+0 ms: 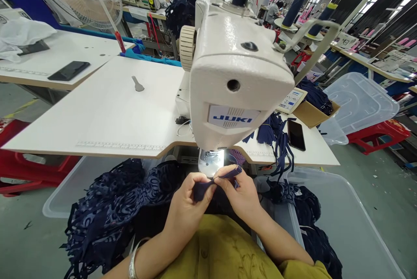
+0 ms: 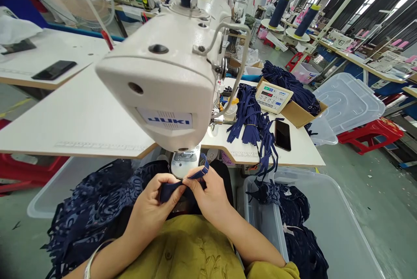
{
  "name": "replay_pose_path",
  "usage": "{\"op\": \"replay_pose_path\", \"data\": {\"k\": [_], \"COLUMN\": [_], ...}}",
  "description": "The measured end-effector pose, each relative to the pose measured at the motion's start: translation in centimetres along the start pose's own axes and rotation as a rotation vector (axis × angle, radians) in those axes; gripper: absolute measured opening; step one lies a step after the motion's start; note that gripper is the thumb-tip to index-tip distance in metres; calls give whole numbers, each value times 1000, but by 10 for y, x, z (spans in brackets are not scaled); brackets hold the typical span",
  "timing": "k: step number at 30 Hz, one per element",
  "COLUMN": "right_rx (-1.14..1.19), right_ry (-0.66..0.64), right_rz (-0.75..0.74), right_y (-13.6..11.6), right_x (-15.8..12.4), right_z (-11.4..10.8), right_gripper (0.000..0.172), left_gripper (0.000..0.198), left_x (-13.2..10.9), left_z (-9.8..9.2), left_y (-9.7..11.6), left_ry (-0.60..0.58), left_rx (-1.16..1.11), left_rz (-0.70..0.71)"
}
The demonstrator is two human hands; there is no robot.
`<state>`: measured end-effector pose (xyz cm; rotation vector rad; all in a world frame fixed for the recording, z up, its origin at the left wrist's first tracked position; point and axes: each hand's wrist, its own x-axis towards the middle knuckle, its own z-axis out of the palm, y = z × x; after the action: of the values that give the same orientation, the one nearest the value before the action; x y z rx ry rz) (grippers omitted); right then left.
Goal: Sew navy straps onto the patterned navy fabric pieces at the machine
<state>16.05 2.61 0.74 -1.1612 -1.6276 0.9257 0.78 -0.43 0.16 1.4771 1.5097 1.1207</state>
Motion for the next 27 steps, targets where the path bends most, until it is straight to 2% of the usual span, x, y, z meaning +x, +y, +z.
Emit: {"op": "replay_pose_path", "data": {"k": [3,5,6,8,10,11,12,13,15,16,18,22,27], "right_rx": [-191,-260,-264,-224,-153,-115,-78,-40,50,98,175,204,40], "right_ry": [-14,-35,-44,-50,-54,-60,-68,-80,-112,-129,-154,-117,-40], "right_rz": [-19,-5,13,64,122,148,173,197,235,247,252,205,173], "right_y": [3,4,4,4,3,3,4,5,10,13,19,27,28], "right_x": [6,11,14,20,26,28,30,32,34,35,37,45,64], "right_z": [2,3,3,2,1,0,0,-1,-2,-2,-2,-4,-5], "right_gripper": [7,7,6,9,16,20,22,23,24,24,21,10,8], "left_gripper": [29,34,38,48,53,51,47,42,38,39,40,35,32], "left_x": [5,9,10,12,14,15,17,19,24,26,29,30,30], "left_z": [1,1,0,-4,-11,-15,-19,-23,-27,-28,-27,-20,-12], "left_y": [-8,-15,-18,-23,-24,-23,-22,-20,-19,-20,-22,-24,-17], "left_ry": [-5,-28,0,178,400,434,397,297,30,-56,-98,-20,56], "left_rx": [-63,-157,-151,32,346,494,614,704,804,824,833,818,801], "left_rz": [-141,-152,-116,63,392,582,752,891,1030,1029,977,889,864]}}
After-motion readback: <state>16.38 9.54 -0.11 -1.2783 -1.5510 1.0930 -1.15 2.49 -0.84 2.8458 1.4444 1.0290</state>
